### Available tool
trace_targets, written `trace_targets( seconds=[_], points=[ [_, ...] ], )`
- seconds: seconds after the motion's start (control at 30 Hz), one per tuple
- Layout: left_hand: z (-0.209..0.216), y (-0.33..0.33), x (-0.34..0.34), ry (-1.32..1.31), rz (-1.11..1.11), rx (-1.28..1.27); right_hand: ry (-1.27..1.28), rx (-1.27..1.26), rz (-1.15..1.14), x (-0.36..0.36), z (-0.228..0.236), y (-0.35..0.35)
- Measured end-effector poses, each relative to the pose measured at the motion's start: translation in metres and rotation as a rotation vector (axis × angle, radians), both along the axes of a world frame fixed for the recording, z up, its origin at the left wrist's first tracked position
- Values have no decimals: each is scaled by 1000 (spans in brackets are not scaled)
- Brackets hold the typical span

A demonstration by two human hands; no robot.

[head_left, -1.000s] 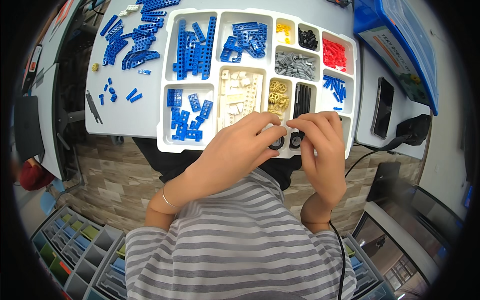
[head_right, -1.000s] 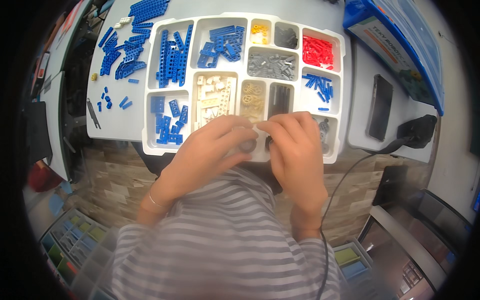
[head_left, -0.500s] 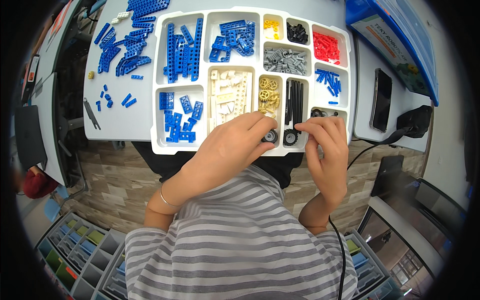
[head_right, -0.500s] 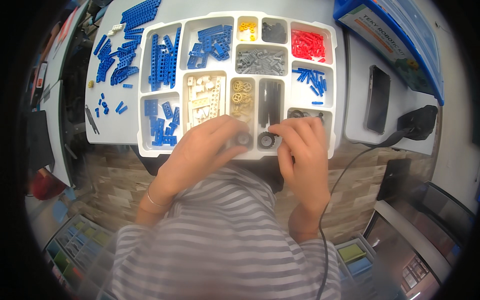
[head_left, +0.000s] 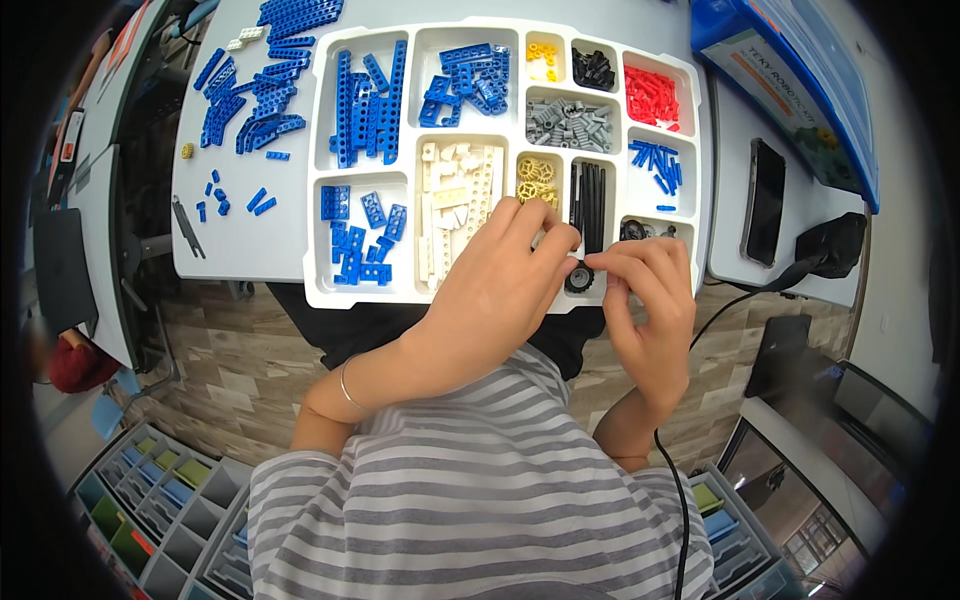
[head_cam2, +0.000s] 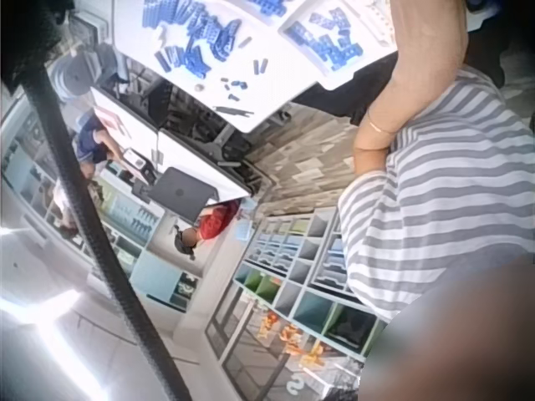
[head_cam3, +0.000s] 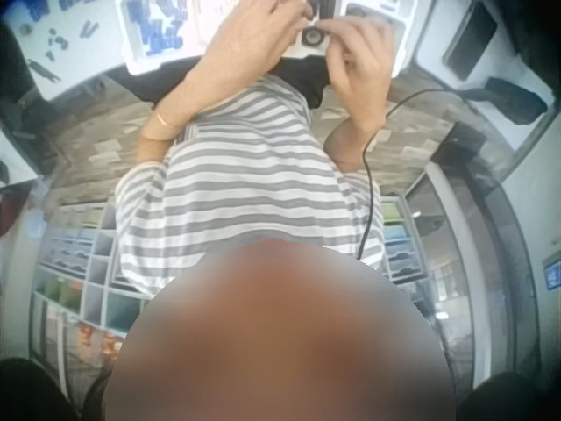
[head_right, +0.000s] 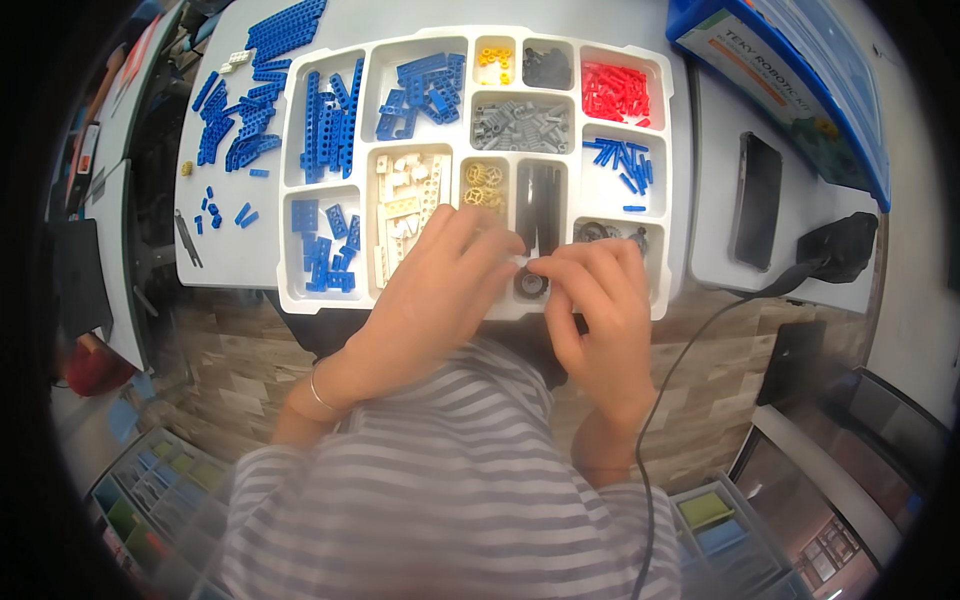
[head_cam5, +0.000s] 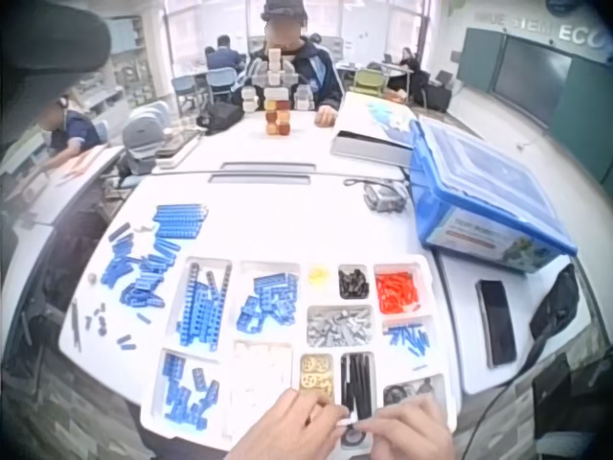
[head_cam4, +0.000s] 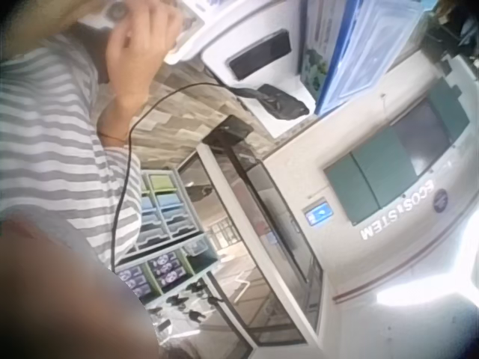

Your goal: The person sorts and assembles small blue and red plastic building blocks from a compartmentalized tray on a table. They pick up individual pieces, connect them into small structures, and place the assembled parts back into the tray or on the table surface.

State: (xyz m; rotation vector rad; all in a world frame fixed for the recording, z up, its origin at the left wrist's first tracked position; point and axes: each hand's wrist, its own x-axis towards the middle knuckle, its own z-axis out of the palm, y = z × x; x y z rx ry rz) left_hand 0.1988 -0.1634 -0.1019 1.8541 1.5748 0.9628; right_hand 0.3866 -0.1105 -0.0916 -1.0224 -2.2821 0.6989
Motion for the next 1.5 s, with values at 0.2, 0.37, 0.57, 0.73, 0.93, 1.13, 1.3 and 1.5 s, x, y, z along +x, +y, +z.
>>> trace_targets(
  seconds=[0.2, 0.37, 0.57, 0.73, 0.93, 1.13, 1.3, 1.5],
  points=[
    [4, -5, -12, -149, -27, -56, 26, 26, -19, 2, -3, 1],
    [7, -10, -18, -235, -22, -136, 49, 35, 27, -12, -6, -1],
    [13, -16, -23, -93, -15, -123, -52, 5, 84, -21, -5, -4],
    [16, -14, -26, -142, 82, -89, -92, 12, 136, -18, -6, -4],
    [18, -5, -27, -292, 191, -79, -57, 94, 39, -23, -8, -3],
    [22, -6, -33, -343, 287, -168, -252, 116, 70, -40, -11, 1],
    [14, -6, -34, -198, 130, -146, -206, 77, 49, -43, -11, 9],
    [0, 3, -25, -122, 16, 41, -116, 21, 51, -28, -8, 13]
  ],
)
